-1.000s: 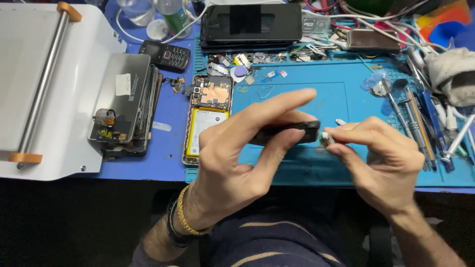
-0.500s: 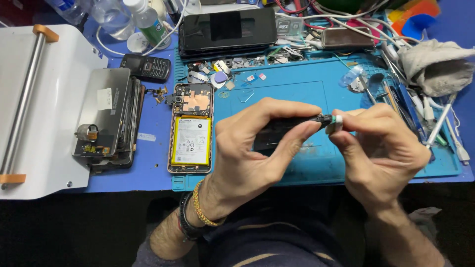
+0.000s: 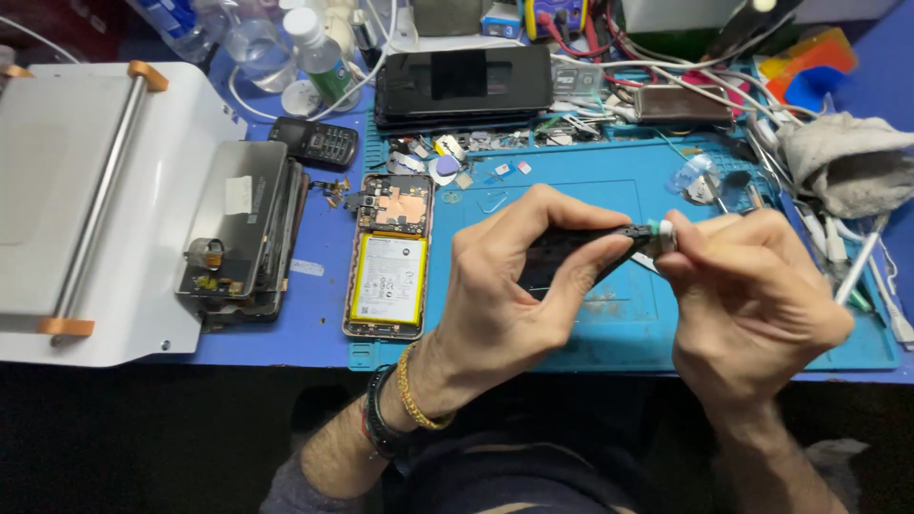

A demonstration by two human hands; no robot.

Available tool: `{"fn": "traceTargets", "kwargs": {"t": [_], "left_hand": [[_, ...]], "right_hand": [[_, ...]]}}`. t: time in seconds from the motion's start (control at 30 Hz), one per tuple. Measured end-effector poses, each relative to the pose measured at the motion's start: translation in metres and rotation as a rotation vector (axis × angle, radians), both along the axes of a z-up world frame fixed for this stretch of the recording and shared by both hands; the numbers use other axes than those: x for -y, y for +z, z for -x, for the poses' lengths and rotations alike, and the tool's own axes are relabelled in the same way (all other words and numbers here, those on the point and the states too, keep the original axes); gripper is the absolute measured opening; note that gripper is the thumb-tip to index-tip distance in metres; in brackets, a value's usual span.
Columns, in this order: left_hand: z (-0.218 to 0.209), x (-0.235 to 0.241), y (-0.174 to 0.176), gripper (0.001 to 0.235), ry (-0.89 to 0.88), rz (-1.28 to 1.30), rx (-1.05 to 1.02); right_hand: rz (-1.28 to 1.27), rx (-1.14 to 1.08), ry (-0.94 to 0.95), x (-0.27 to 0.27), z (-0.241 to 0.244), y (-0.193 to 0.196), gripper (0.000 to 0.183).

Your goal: Repairing a mobile phone by prying the chassis and cleaning internal components.

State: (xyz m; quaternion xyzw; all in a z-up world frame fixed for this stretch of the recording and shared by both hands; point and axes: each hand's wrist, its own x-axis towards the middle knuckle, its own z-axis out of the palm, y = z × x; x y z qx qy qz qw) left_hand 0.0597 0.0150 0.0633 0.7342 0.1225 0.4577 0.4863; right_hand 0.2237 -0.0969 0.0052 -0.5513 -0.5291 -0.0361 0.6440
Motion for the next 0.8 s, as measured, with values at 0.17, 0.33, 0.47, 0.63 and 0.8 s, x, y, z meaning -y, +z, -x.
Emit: {"fn": "traceTargets", "kwargs": {"t": [0.17,0.33,0.47,0.63,0.8], "left_hand": [[0.0,0.003,0.002,0.01,-0.027,0.019,-0.006],[0.001,-0.003,-0.003,0.01,-0.001,-0.02,0.027],[0.0,0.0,0.0,0.012,-0.017,0.02,-0.001],[0.004,0.002,0.002,0.016,0.027,-0.045,-0.021],[0.008,0.003,0.002,0.013,0.021,-0.109,-0.013]], "right_hand": [[-0.02,0.058,-0.004,-0.011,0.013,0.037,0.017],[0.007,0.099,-0.031,-0.011,0.006,0.026,0.02],[0.027,0.106,0.007,-0.007,0.007,0.041,0.018],[0.052,0.157,0.001,-0.006,0.007,0.051,0.021],[0.043,0.246,0.039,-0.002,0.005,0.056,0.026]]}}
